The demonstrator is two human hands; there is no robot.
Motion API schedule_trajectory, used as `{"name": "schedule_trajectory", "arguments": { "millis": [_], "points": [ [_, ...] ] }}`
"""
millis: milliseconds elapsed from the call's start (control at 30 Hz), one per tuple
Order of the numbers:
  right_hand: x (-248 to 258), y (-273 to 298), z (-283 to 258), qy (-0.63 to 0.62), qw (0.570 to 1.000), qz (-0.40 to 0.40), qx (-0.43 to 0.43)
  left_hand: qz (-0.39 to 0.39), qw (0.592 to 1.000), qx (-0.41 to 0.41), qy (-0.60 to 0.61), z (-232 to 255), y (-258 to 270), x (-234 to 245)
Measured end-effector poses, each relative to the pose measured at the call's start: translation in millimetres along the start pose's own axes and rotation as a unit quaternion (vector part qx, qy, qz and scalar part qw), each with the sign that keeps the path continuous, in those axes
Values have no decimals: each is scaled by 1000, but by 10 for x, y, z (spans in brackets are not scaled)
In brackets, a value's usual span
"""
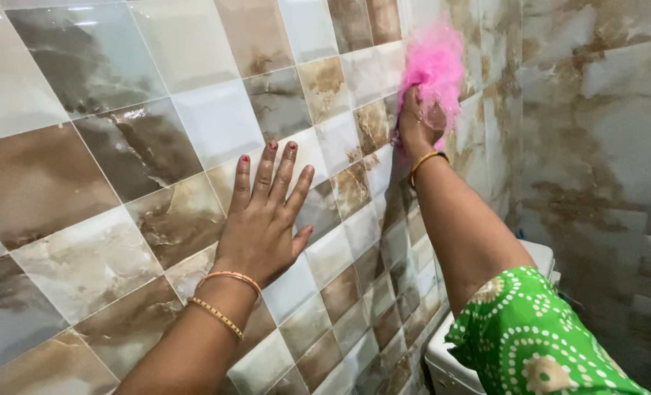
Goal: The person wets a pink bath sponge in a bucket of water, then scrubs the tiled bathroom walls with the sponge. The person repeatedly dips the sponge into the bucket to re-wet it while continuing to scrub different sections of the wall.
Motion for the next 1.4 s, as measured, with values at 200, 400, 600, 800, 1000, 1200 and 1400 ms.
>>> {"name": "schedule_trajectory", "arguments": {
  "millis": [200, 400, 600, 800, 1000, 1200, 1400],
  "points": [
    [139, 628, -172, 134, 977, 54, 158, -4, 999, 3, -34, 23, 4, -3],
    [3, 1435, -1234, 150, 959, -133, 201, 10, 999, 16, 44, 4, -6, 33],
    [156, 2027, -2556, 63, 854, -31, 515, 75, 987, 42, 134, -77, 14, 210],
    [-91, 1768, -3431, -25, 794, -25, 606, 98, 990, 50, 87, -299, -273, 385],
    [-323, 943, -3609, 51, 813, 3, 580, 72, 996, 43, 13, -403, -544, 397],
    [-755, -537, -3333, 111, 888, -3, 446, 56, 998, 39, -14, -382, -564, 300],
    [-705, -1462, -2362, 82, 948, 2, 308, 63, 997, 38, -10, -385, -586, 295]
  ]
}}
Point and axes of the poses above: each hand's wrist, its own y-axis away from the middle knuckle, its own x-axis out of the back of the hand, z = x × y, the point moved 8 cm from there along -y, towards the middle knuckle, and after that the axes turned 4 degrees about x, right-handed, at the moved point
